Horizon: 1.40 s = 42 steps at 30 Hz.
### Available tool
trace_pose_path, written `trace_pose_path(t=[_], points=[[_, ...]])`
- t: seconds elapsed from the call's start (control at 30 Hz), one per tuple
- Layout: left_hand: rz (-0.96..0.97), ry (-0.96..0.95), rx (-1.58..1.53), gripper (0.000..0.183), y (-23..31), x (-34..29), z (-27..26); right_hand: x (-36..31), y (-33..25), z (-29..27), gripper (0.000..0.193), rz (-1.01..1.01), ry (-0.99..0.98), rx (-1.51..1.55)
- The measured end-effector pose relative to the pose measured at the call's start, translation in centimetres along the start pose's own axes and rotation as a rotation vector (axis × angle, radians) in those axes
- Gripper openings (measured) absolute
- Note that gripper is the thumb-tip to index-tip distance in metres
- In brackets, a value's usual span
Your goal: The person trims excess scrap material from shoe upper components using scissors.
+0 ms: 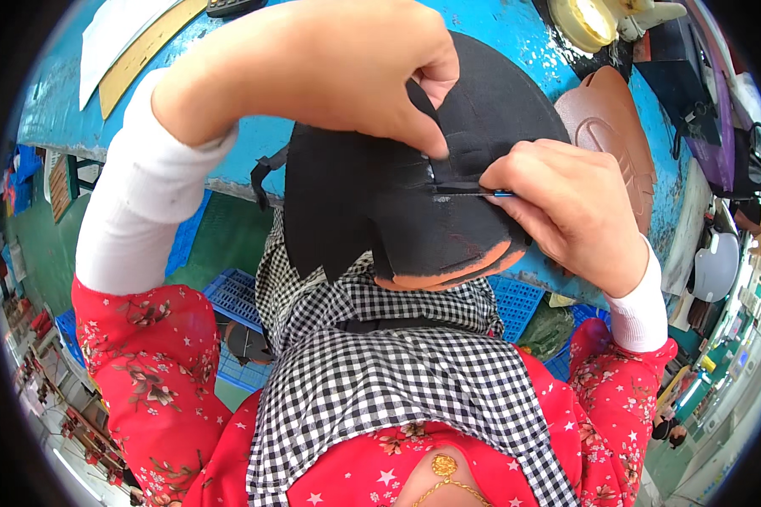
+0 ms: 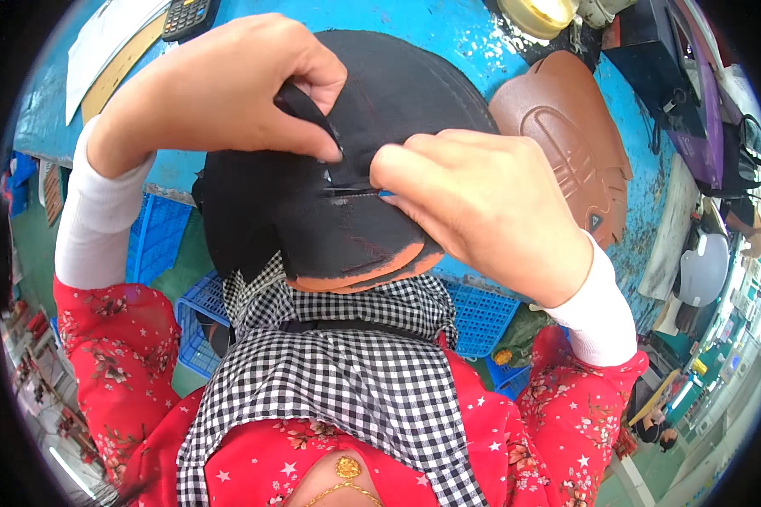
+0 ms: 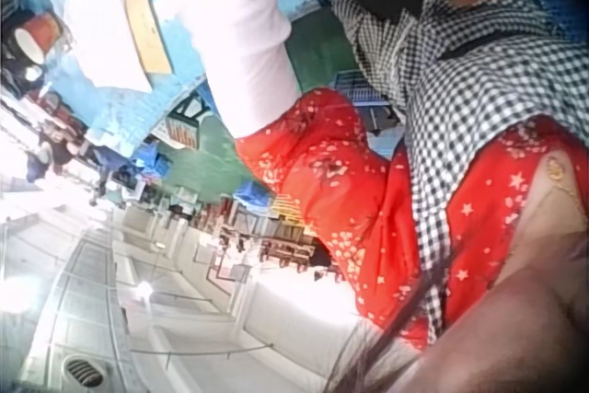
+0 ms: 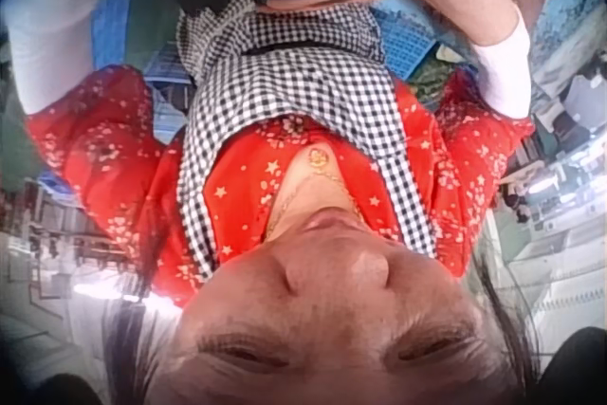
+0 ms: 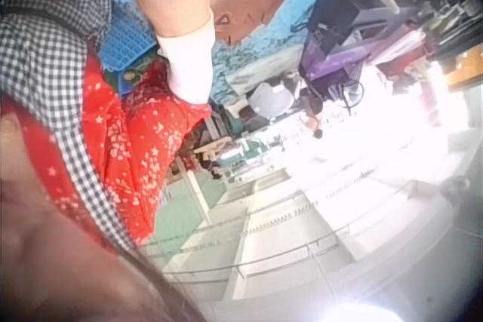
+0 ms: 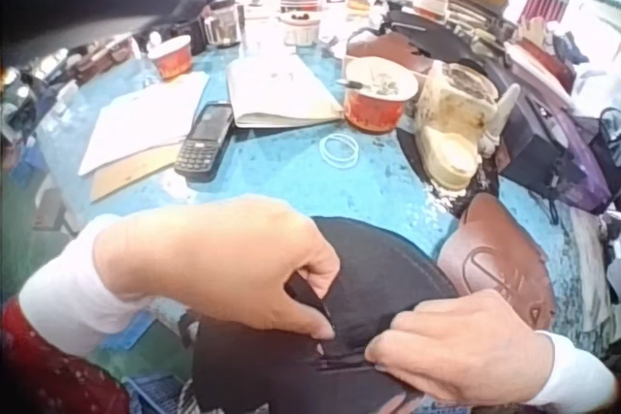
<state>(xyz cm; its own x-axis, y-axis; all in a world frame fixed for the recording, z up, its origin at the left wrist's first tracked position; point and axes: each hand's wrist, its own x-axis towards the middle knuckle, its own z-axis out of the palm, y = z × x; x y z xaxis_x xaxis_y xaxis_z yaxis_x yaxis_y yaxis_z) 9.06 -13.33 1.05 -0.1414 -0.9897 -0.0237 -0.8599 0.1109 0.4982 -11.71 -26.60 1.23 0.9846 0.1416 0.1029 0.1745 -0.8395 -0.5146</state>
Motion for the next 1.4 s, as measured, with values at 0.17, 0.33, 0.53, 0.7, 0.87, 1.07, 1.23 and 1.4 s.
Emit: trace_pose_path(t=[0.17, 0.33, 0.53, 0.7, 0.87, 1.07, 1.23, 1.4], points=[[-0.030, -0.174, -0.286, 0.022, -1.2, 0.5, -0.5, 0.4, 1.2, -1.0, 0.018, -0.080, -0.165, 0.086], [-0.047, -0.200, -0.324, 0.019, -0.9, 0.6, -0.5, 1.3, 0.5, -0.6, 0.017, 0.034, -0.048, -0.149], [-0.062, -0.210, -0.304, 0.018, -0.9, 0.2, -0.7, 1.9, -0.1, -1.7, 0.018, 0.232, -0.112, -0.120], [0.005, -0.178, -0.233, 0.016, -2.0, 0.1, -0.5, 3.0, 0.4, -0.9, 0.021, 0.218, -0.069, -0.169], [0.027, -0.009, -0.320, 0.015, -2.4, -0.6, 0.4, 2.8, 1.3, -1.2, 0.022, 0.192, -0.035, -0.161], [-0.089, -0.048, -0.498, 0.015, -2.5, 0.2, 0.0, 2.4, -3.5, -0.8, 0.024, 0.074, -0.109, -0.300], [-0.447, 0.092, -0.613, 0.013, 0.0, 1.1, -1.5, 2.4, -6.6, 4.5, 0.034, 0.124, 0.060, -0.694], [-0.460, 0.360, -0.672, 0.017, -4.1, -1.0, -1.0, 2.9, -5.0, 5.2, 0.023, 0.058, 0.137, -0.553]])
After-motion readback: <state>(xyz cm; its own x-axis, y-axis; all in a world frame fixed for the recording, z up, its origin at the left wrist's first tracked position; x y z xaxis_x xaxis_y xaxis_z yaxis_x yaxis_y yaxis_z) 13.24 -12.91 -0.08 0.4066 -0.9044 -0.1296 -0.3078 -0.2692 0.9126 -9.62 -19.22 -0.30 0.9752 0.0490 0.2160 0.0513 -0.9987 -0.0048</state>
